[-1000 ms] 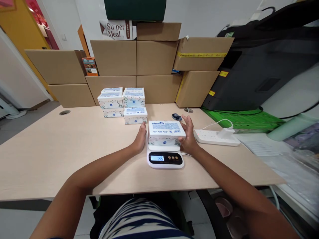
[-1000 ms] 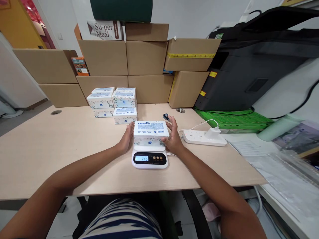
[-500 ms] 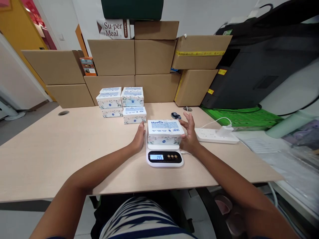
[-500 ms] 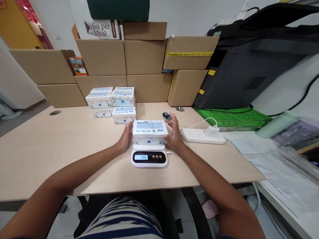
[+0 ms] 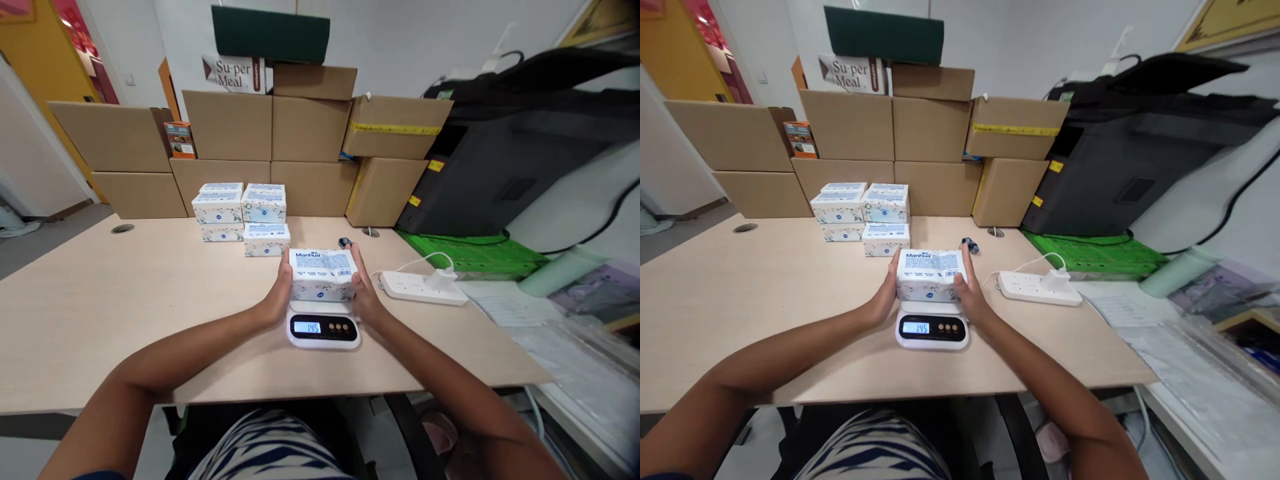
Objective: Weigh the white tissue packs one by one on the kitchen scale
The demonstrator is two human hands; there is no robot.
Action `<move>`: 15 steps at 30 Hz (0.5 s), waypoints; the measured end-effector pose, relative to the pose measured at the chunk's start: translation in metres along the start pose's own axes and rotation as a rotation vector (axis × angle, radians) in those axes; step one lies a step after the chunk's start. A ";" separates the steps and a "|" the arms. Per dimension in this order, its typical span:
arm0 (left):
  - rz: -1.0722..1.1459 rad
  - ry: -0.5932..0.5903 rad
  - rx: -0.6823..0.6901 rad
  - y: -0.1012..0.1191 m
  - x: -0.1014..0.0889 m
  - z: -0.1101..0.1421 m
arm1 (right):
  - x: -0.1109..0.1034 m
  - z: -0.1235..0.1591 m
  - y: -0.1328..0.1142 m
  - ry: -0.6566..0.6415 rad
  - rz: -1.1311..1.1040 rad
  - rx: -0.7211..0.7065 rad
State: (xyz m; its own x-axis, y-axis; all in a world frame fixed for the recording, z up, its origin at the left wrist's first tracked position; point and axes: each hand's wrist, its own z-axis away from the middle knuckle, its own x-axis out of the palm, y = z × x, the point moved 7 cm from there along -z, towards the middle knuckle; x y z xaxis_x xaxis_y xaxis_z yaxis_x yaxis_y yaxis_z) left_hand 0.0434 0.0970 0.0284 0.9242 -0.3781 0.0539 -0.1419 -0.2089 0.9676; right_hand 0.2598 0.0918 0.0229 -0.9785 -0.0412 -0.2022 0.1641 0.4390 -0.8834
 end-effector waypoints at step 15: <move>-0.405 0.328 0.212 0.058 -0.156 -0.103 | 0.109 -0.173 -0.056 -0.229 0.987 -0.126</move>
State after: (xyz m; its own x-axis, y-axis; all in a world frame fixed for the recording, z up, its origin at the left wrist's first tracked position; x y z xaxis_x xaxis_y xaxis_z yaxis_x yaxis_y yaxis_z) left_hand -0.0723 0.2361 0.1017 0.9767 0.0629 -0.2050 0.2103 -0.4683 0.8582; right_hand 0.1224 0.2184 0.1235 -0.3640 0.2252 -0.9038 0.8573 0.4604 -0.2305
